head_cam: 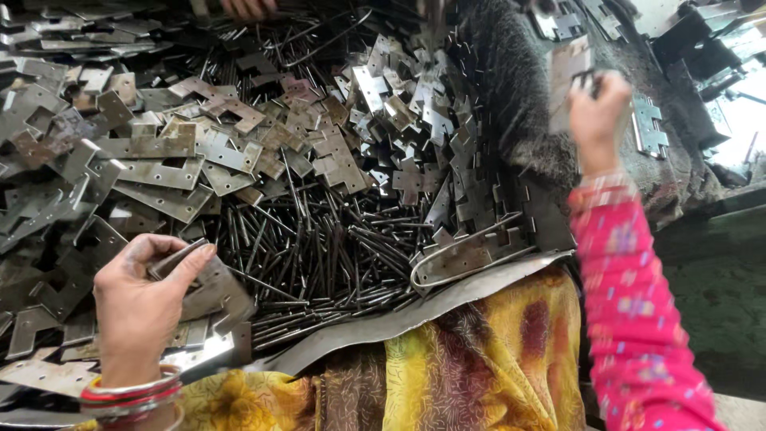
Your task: The person sits on the floor and repeatedly picks up metal hinge plates and pins from a large pile. They insert the pins into the holes of the hinge plates by hand and place the assembled units aside. The process continues throughout the clip with no tools used.
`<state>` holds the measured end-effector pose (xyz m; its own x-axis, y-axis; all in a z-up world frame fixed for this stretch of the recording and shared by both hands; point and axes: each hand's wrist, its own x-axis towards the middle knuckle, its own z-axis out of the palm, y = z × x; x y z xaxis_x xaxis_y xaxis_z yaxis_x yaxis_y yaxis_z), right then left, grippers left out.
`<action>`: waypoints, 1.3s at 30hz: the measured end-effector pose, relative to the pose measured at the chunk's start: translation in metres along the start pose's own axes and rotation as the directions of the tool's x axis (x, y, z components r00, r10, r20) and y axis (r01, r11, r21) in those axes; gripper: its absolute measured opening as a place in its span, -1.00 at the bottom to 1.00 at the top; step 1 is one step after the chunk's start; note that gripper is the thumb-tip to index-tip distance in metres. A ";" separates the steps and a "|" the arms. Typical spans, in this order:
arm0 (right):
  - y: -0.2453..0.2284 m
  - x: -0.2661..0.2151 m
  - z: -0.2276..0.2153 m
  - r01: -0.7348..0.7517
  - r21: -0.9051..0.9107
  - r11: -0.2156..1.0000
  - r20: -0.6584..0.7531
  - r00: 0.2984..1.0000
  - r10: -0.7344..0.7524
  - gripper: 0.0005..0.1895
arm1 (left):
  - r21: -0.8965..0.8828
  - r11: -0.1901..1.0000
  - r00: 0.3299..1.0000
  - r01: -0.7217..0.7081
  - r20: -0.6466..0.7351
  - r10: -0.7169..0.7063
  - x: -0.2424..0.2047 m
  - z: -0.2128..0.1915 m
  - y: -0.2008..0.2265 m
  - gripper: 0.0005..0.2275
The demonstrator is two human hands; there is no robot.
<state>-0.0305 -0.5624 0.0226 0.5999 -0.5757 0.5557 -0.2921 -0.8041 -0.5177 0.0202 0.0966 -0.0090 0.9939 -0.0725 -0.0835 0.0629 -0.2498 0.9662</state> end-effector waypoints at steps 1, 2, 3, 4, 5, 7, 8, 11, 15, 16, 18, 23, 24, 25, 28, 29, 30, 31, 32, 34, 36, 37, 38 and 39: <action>0.022 0.023 0.001 0.021 -0.090 0.996 0.017 1.000 -0.019 -0.77 | 0.035 0.999 1.000 -0.013 -0.009 0.014 0.001 0.002 0.000 -0.86; 0.040 0.043 0.002 0.042 -0.178 0.983 0.035 0.999 -0.037 -0.71 | 0.071 0.997 0.999 -0.026 -0.018 0.028 0.003 0.003 -0.001 -0.85; 0.053 0.055 0.006 0.066 -0.260 0.963 0.053 0.997 -0.054 -0.65 | -0.041 0.999 0.999 -0.032 -0.007 0.032 0.006 0.002 0.000 -0.83; 0.061 0.065 0.008 -0.008 -0.248 0.969 0.108 0.994 0.036 -0.61 | -0.153 0.988 0.999 -0.037 0.003 0.037 0.010 0.000 0.000 -0.80; 0.065 0.071 0.007 -0.085 -0.244 0.966 0.169 0.977 0.129 -0.57 | -0.261 0.965 0.999 -0.032 0.017 0.037 0.012 -0.002 -0.001 -0.76; 0.064 0.067 0.007 0.044 -0.520 0.853 0.092 0.996 0.005 -0.48 | -0.471 0.879 0.996 0.078 0.068 -0.052 0.013 -0.009 -0.004 -0.69; 0.056 0.059 0.005 0.079 -0.591 0.803 0.032 0.997 -0.075 -0.51 | -0.566 0.814 0.991 0.134 0.100 -0.094 0.015 -0.011 -0.006 -0.66; 0.005 0.026 0.013 0.282 -0.506 0.815 -0.068 0.929 -0.363 -0.63 | -0.598 0.781 0.967 0.180 0.252 -0.030 0.012 -0.011 -0.014 -0.44; -0.088 -0.057 0.040 0.581 -0.179 0.794 0.182 0.813 -0.553 -0.78 | -0.864 0.440 0.942 0.246 0.319 0.100 0.002 0.007 -0.014 -0.42; -0.112 -0.080 0.046 0.569 -0.146 0.809 0.279 0.809 -0.518 -0.73 | -0.892 0.340 0.912 0.297 0.371 0.176 0.000 0.009 -0.009 -0.50; -0.155 -0.117 0.055 0.630 -0.157 0.761 0.464 0.727 -0.507 -0.59 | -0.902 0.279 0.886 0.330 0.397 0.237 -0.002 0.008 0.005 -0.55; -0.203 -0.171 0.072 0.463 -0.060 0.884 0.631 0.704 -0.326 -0.38 | -0.829 0.541 0.950 0.143 0.268 0.160 -0.013 -0.005 0.020 -0.56; -0.205 -0.175 0.074 0.467 -0.080 0.881 0.632 0.707 -0.317 -0.42 | -0.692 0.722 0.948 0.015 0.239 0.209 -0.013 -0.001 0.017 -0.64; -0.208 -0.176 0.079 0.471 -0.096 0.877 0.624 0.715 -0.316 -0.46 | -0.505 0.854 0.937 -0.129 0.221 0.272 -0.009 0.006 0.016 -0.72; -0.213 -0.180 0.086 0.472 -0.134 0.871 0.567 0.758 -0.323 -0.63 | 0.182 0.908 0.894 -0.379 0.324 0.308 -0.005 0.023 0.003 -0.78; -0.214 -0.181 0.084 0.466 -0.149 0.872 0.541 0.777 -0.323 -0.69 | 0.367 0.812 0.871 -0.454 0.377 0.316 -0.008 0.033 -0.003 -0.82; -0.214 -0.181 0.081 0.479 -0.169 0.861 0.529 0.782 -0.331 -0.72 | 0.528 0.675 0.847 -0.515 0.432 0.308 -0.009 0.044 -0.009 -0.83; -0.214 -0.181 0.073 0.489 -0.191 0.851 0.519 0.786 -0.336 -0.74 | 0.615 0.570 0.834 -0.545 0.464 0.297 -0.012 0.054 -0.015 -0.82; -0.214 -0.180 0.063 0.499 -0.212 0.840 0.509 0.791 -0.340 -0.75 | 0.686 0.453 0.822 -0.569 0.496 0.281 -0.014 0.064 -0.021 -0.82; -0.217 -0.174 0.041 0.414 -0.162 0.896 0.480 0.826 -0.295 -0.77 | 0.752 0.315 0.815 -0.579 0.526 0.243 -0.016 0.075 -0.027 -0.82; -0.220 -0.171 0.015 0.428 -0.076 0.901 0.336 0.861 -0.381 -0.84 | 0.774 0.298 0.830 -0.558 0.515 0.215 -0.017 0.078 -0.030 -0.84; -0.221 -0.172 0.005 0.437 -0.033 0.899 0.262 0.872 -0.414 -0.86 | 0.744 0.329 0.814 -0.581 0.522 0.257 -0.016 0.077 -0.031 -0.86; -0.222 -0.173 -0.002 0.384 0.003 0.923 0.262 0.891 -0.371 -0.84 | 0.712 0.357 0.797 -0.604 0.525 0.299 -0.014 0.074 -0.031 -0.87; -0.220 -0.176 -0.007 0.327 0.036 0.944 0.267 0.907 -0.325 -0.82 | 0.676 0.385 0.777 -0.628 0.529 0.341 -0.012 0.071 -0.030 -0.89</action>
<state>-0.0777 -0.2851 0.0433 0.8379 -0.2219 0.4987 -0.0528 -0.9423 -0.3306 -0.0002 0.0361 -0.0546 0.7460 -0.6520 0.1355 -0.6618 -0.7031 0.2602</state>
